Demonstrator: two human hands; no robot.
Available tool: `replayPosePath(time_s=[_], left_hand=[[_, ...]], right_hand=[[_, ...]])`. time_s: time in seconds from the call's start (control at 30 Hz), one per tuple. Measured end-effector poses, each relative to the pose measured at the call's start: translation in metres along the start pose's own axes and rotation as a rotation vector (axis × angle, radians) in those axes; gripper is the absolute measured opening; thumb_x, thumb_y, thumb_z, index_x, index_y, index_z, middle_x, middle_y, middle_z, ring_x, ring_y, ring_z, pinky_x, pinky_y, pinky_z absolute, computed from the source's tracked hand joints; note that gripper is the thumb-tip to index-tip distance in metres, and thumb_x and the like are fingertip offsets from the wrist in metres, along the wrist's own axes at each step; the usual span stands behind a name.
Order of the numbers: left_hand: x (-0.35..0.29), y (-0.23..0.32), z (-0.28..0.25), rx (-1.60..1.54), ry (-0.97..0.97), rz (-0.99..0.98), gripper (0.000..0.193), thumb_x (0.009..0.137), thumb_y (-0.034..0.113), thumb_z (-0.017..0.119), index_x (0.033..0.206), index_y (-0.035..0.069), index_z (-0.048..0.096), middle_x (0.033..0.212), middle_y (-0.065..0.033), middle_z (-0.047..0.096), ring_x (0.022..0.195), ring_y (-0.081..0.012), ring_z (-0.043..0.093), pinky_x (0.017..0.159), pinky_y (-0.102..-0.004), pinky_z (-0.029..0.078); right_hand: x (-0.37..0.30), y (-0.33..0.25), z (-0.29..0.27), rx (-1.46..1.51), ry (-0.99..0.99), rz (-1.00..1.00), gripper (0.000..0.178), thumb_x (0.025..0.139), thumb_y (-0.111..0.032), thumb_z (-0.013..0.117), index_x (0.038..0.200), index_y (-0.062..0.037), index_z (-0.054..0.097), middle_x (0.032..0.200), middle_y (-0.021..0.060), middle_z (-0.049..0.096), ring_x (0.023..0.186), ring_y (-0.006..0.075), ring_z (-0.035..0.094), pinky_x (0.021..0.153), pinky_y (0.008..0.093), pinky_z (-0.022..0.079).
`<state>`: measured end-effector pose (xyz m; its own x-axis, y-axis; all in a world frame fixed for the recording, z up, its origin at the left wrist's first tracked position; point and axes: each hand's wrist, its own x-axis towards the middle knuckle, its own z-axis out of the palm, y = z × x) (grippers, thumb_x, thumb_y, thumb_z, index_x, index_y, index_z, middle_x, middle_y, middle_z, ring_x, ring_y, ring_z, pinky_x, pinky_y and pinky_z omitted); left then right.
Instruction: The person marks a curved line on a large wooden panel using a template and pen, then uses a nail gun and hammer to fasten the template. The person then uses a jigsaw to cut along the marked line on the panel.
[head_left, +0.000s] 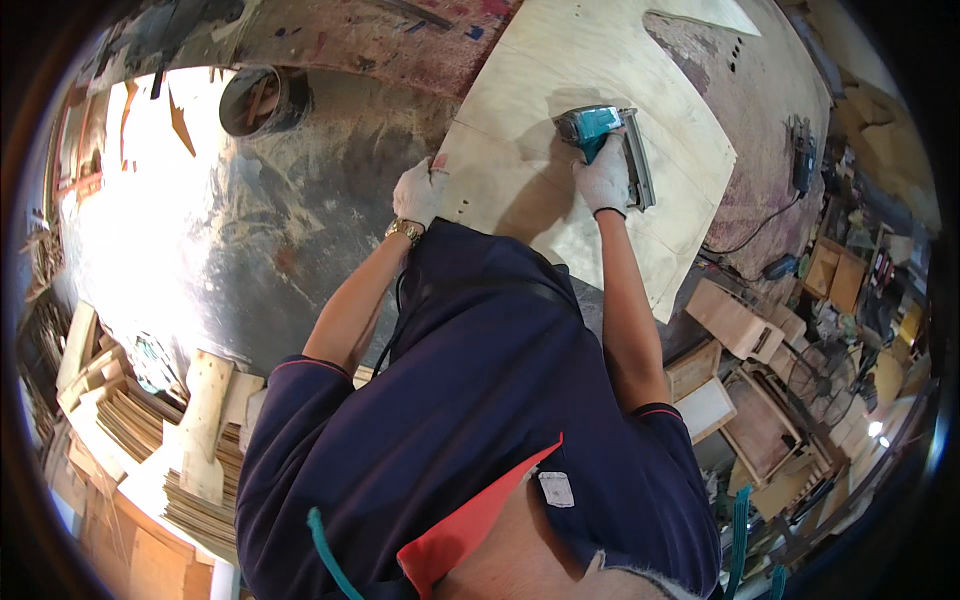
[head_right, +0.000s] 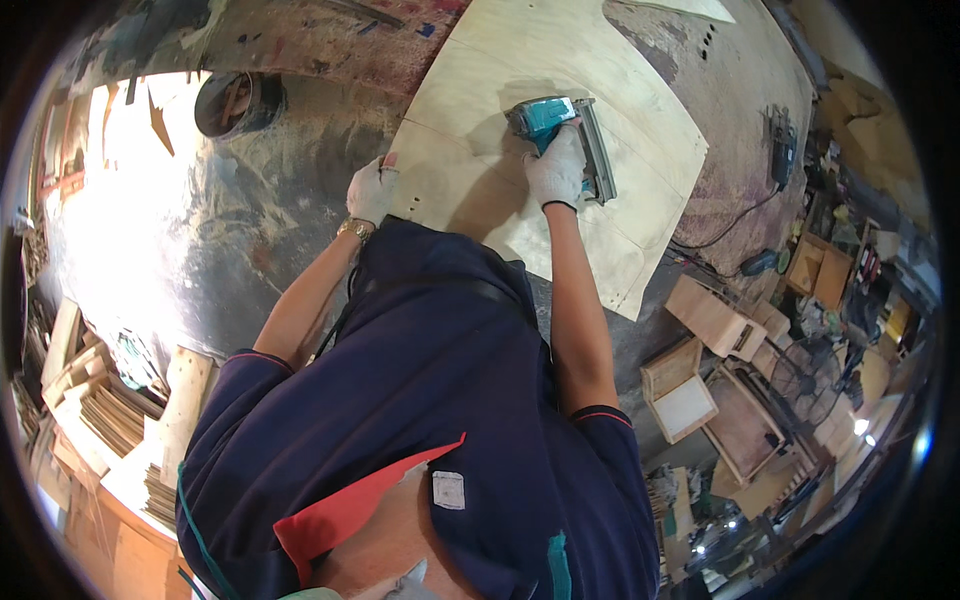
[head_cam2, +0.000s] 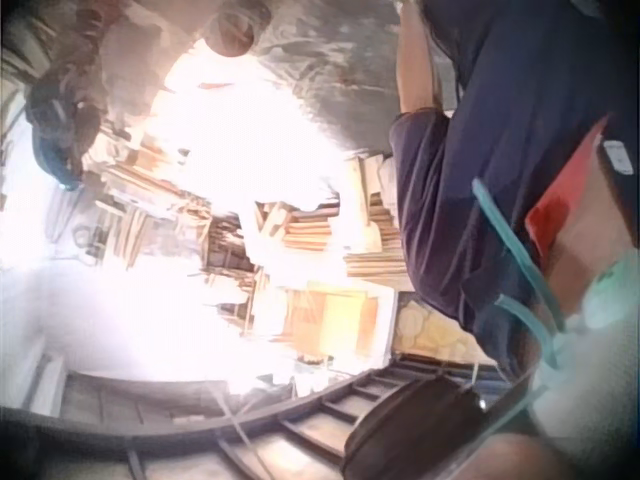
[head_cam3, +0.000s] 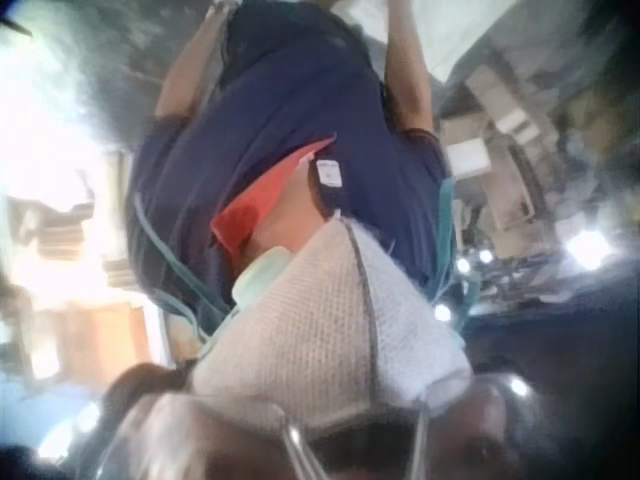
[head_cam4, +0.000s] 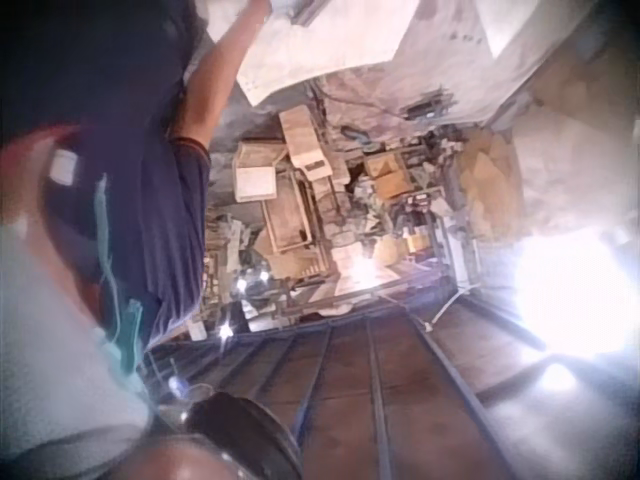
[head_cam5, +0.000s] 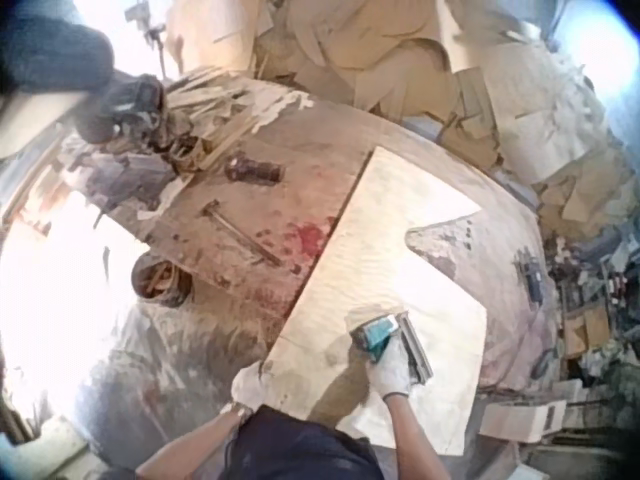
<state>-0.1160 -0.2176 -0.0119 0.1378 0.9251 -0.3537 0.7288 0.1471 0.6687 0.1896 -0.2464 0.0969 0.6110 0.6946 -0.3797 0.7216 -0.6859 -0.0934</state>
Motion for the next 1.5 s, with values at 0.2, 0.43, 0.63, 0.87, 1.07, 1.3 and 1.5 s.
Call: replayPosePath(time_s=[0.2,0.43,0.63,0.87,1.07,1.3,1.5], left_hand=[[-0.001,0.009,-0.004,0.009,-0.015,-0.009,0.062,0.103,0.064,0.044,0.116,0.011,0.074,0.093,-0.0229,0.074,0.095,-0.0449,0.070,0.079,-0.0536,0.054],[-0.006,0.010,-0.002,0.060,0.013,-0.050,0.057,0.103,0.063,0.044,0.108,0.013,0.072,0.087,-0.0222,0.072,0.090,-0.0460,0.069,0.076,-0.0564,0.053],[-0.006,0.014,-0.006,0.060,0.008,-0.077,0.056,0.103,0.063,0.045,0.103,0.013,0.071,0.086,-0.0216,0.072,0.089,-0.0464,0.069,0.076,-0.0562,0.053],[-0.004,0.015,-0.006,0.055,-0.009,-0.096,0.059,0.102,0.065,0.046,0.103,0.012,0.071,0.089,-0.0214,0.073,0.092,-0.0463,0.069,0.077,-0.0553,0.053],[-0.009,0.012,-0.005,0.106,-0.032,-0.074,0.064,0.102,0.067,0.042,0.106,0.010,0.072,0.094,-0.0240,0.073,0.095,-0.0470,0.069,0.080,-0.0557,0.053],[-0.091,0.009,0.006,0.035,0.003,-0.124,0.068,0.103,0.059,0.050,0.126,-0.002,0.070,0.108,-0.0321,0.070,0.109,-0.0466,0.068,0.090,-0.0493,0.055],[-0.170,-0.017,0.012,-0.043,0.026,-0.321,0.059,0.104,0.058,0.053,0.115,0.003,0.073,0.088,-0.0272,0.071,0.086,-0.0465,0.070,0.074,-0.0464,0.053]], right_hand=[[-0.060,0.020,-0.040,0.334,-0.107,-0.270,0.049,0.085,-0.028,0.079,0.124,-0.0016,0.067,0.107,0.0263,0.074,0.099,0.0456,0.071,0.085,0.0486,0.057],[-0.121,0.002,-0.055,0.241,-0.337,-0.322,0.033,0.085,-0.028,0.075,0.105,-0.0014,0.075,0.093,0.0239,0.075,0.091,0.0424,0.073,0.077,0.0488,0.057],[-0.118,0.008,-0.029,0.184,-0.340,-0.384,0.041,0.084,-0.025,0.075,0.118,-0.0037,0.068,0.099,0.0251,0.074,0.093,0.0457,0.072,0.079,0.0519,0.057],[-0.123,0.009,-0.025,0.180,-0.327,-0.313,0.038,0.086,-0.023,0.075,0.115,-0.0011,0.068,0.099,0.0259,0.074,0.095,0.0457,0.071,0.080,0.0512,0.057],[-0.126,0.047,-0.060,0.458,-0.153,-0.299,0.033,0.089,-0.025,0.076,0.107,0.0032,0.073,0.094,0.0264,0.075,0.090,0.0420,0.074,0.077,0.0464,0.057],[-0.124,0.122,-0.084,0.404,0.051,-0.117,0.031,0.090,-0.025,0.077,0.106,0.0012,0.074,0.092,0.0220,0.077,0.086,0.0375,0.076,0.074,0.0448,0.056],[-0.122,0.187,-0.078,0.455,-0.021,0.089,0.030,0.089,-0.020,0.075,0.110,0.0008,0.071,0.092,0.0180,0.078,0.084,0.0336,0.076,0.074,0.0435,0.057]])
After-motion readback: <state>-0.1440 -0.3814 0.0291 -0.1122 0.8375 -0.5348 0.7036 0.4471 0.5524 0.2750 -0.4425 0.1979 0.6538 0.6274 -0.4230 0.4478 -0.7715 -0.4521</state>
